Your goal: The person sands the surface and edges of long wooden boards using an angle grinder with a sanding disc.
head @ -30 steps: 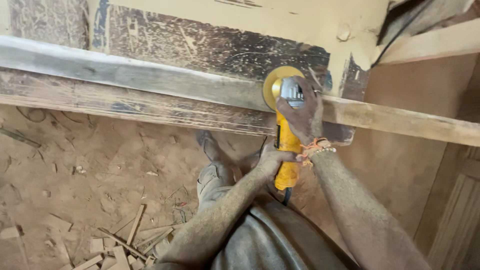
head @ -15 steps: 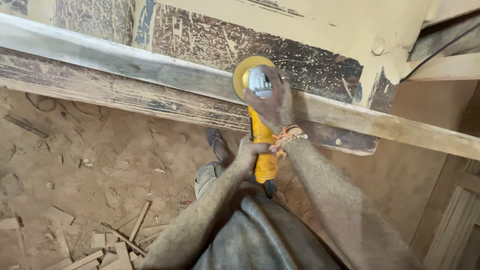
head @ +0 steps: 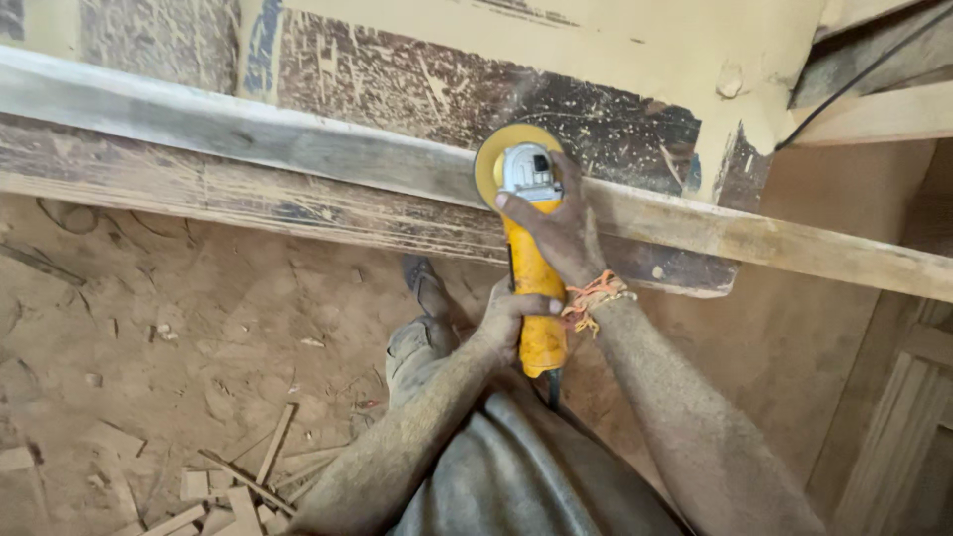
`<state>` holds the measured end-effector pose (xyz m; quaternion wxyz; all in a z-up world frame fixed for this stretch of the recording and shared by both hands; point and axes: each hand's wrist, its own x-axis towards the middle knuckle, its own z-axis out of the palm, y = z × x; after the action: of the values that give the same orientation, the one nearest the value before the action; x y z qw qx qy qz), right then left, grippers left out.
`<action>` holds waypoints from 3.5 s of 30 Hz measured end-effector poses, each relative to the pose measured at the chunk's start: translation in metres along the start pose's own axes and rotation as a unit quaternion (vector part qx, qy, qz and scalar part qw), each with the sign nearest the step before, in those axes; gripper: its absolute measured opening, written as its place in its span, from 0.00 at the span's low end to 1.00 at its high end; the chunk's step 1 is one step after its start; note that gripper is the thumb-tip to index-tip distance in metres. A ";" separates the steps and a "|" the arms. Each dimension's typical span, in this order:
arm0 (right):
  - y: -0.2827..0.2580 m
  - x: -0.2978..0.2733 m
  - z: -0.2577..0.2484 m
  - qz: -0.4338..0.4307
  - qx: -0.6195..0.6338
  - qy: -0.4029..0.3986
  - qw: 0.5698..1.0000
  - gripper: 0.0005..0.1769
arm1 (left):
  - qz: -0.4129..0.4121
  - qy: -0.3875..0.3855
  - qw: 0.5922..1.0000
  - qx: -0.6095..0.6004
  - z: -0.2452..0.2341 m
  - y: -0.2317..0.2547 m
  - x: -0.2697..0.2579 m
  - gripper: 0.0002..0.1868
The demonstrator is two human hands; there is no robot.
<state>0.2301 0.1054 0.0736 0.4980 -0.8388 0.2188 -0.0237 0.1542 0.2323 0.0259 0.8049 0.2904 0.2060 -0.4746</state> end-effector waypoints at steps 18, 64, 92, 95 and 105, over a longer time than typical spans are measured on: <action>0.052 -0.026 -0.108 0.125 -0.024 0.033 0.991 0.54 | -0.050 -0.046 0.998 0.008 0.065 -0.091 0.038 0.22; 0.148 -0.094 -0.167 0.102 0.063 0.104 0.987 0.44 | -0.107 -0.058 0.992 0.019 0.081 -0.180 0.034 0.21; -0.002 -0.053 -0.022 0.074 -0.010 -0.013 0.997 0.46 | -0.012 -0.005 1.000 0.021 -0.007 -0.052 -0.018 0.24; 0.016 -0.064 -0.047 0.093 -0.012 0.020 0.995 0.47 | -0.027 -0.038 0.999 0.015 0.007 -0.074 -0.014 0.26; 0.100 -0.094 -0.119 0.094 0.030 0.124 0.987 0.54 | -0.114 -0.056 0.991 0.051 0.050 -0.140 0.008 0.20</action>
<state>0.0803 0.0032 0.0655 0.4922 -0.7895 0.3560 -0.0875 0.0369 0.1403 0.0201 0.7398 0.2789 0.1677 -0.5889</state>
